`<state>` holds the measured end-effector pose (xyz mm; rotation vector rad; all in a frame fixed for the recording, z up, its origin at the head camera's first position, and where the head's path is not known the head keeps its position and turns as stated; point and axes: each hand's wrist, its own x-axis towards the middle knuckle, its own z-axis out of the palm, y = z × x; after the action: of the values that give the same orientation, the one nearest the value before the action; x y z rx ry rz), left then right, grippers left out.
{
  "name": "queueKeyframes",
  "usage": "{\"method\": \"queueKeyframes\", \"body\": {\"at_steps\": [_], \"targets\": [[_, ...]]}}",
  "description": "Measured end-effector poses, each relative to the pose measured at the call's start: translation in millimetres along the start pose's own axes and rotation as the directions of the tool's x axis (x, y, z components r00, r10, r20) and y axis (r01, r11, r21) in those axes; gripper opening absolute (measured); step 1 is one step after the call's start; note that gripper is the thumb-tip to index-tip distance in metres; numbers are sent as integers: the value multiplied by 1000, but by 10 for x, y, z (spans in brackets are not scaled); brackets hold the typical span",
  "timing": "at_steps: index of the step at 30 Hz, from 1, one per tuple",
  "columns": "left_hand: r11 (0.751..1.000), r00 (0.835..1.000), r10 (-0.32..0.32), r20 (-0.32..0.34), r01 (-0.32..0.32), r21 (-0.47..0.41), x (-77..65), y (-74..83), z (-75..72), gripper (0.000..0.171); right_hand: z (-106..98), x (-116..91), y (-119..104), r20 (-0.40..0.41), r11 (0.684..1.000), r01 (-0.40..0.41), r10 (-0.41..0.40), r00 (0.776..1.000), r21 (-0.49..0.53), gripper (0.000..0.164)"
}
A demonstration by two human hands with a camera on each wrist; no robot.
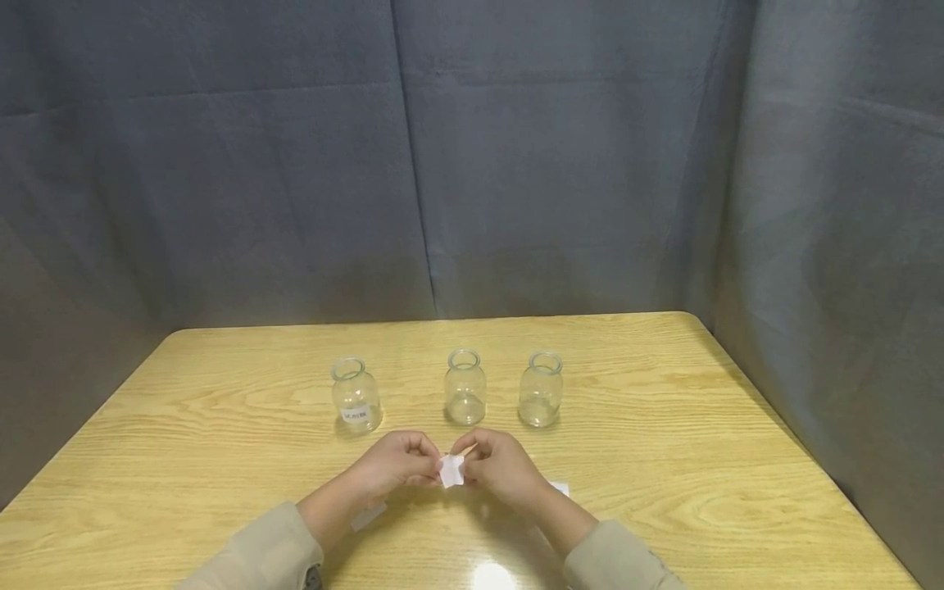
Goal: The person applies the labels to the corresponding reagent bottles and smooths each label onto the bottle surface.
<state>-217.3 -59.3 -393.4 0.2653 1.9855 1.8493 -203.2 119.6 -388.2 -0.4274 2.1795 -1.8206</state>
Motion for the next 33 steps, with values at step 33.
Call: {"method": "queueKeyframes", "body": {"at_steps": [33], "targets": [[999, 1000, -27, -12, 28, 40, -23, 44, -42, 12, -213, -51, -23, 83, 1000, 0, 2, 997, -21, 21]]}}
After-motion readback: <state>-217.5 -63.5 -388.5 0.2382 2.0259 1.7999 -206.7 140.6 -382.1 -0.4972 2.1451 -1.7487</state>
